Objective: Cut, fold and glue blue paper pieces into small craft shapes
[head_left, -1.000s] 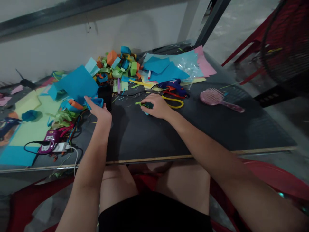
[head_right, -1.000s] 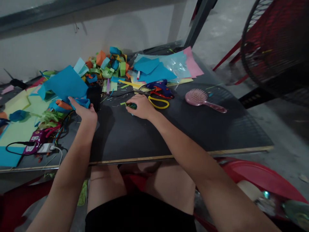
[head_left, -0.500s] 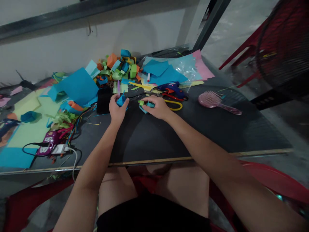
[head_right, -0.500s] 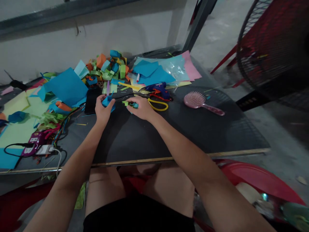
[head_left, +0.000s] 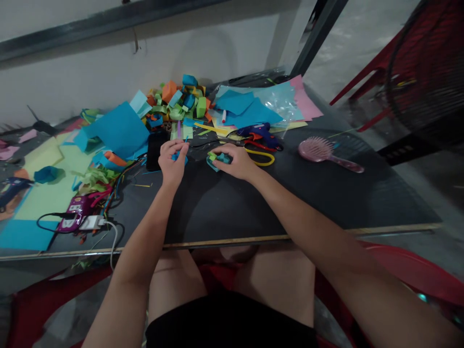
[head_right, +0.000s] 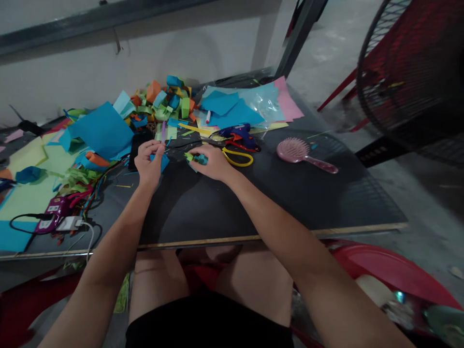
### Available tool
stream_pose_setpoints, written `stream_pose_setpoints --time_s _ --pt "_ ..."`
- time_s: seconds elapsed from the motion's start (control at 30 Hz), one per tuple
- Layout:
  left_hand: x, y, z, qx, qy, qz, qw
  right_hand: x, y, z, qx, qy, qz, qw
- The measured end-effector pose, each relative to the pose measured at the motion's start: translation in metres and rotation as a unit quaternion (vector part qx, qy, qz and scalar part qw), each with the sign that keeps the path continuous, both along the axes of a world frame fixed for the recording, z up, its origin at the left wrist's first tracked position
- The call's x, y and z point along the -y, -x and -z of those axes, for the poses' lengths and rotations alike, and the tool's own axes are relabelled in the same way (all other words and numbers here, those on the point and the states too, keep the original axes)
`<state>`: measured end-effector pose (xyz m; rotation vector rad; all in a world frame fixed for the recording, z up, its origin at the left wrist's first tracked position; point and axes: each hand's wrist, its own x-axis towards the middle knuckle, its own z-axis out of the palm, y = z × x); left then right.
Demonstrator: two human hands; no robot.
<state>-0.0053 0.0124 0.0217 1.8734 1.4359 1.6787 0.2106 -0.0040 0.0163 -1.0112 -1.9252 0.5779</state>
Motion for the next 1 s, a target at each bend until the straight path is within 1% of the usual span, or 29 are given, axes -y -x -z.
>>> stream_pose_setpoints --time_s 0.07,0.13,0.27,0.37,0.4,0.47,0.57,0.63,0.7,0.83,1.0 --pt "-0.002 -0.001 0.003 0.044 0.016 0.033 0.998 0.0 0.0 0.0 0.003 -0.003 0.001 1.0" --pt "-0.001 -0.003 0.003 0.085 0.029 0.077 0.993 0.0 -0.001 -0.001 0.011 -0.003 0.001 1.0" --pt "0.008 -0.009 -0.003 0.133 0.065 0.165 0.975 0.001 0.0 -0.003 0.03 0.0 -0.005 1.0" --pt "0.014 -0.014 -0.008 0.166 0.108 0.196 0.96 0.001 0.0 -0.004 0.031 -0.005 -0.012 0.999" --pt "0.016 -0.016 -0.01 0.187 0.128 0.207 0.952 0.001 0.001 -0.003 0.03 -0.007 -0.014 0.999" --pt "0.018 -0.018 -0.014 0.237 0.176 0.235 0.926 0.0 0.001 -0.002 0.031 -0.012 -0.015 0.999" --pt "0.022 -0.021 -0.022 0.306 0.243 0.289 0.874 -0.001 0.001 0.0 0.035 -0.018 -0.019 0.999" --pt "0.025 -0.021 -0.027 0.337 0.27 0.32 0.843 -0.001 0.001 0.001 0.034 -0.021 -0.024 0.999" --pt "0.026 -0.021 -0.031 0.357 0.292 0.33 0.824 0.0 0.001 0.001 0.03 -0.024 -0.028 0.999" --pt "0.026 -0.021 -0.033 0.377 0.32 0.316 0.81 0.001 0.001 0.0 0.032 -0.032 -0.031 0.999" --pt "0.027 -0.02 -0.03 0.405 0.306 0.359 0.783 0.0 0.003 0.002 0.028 -0.042 -0.039 0.998"
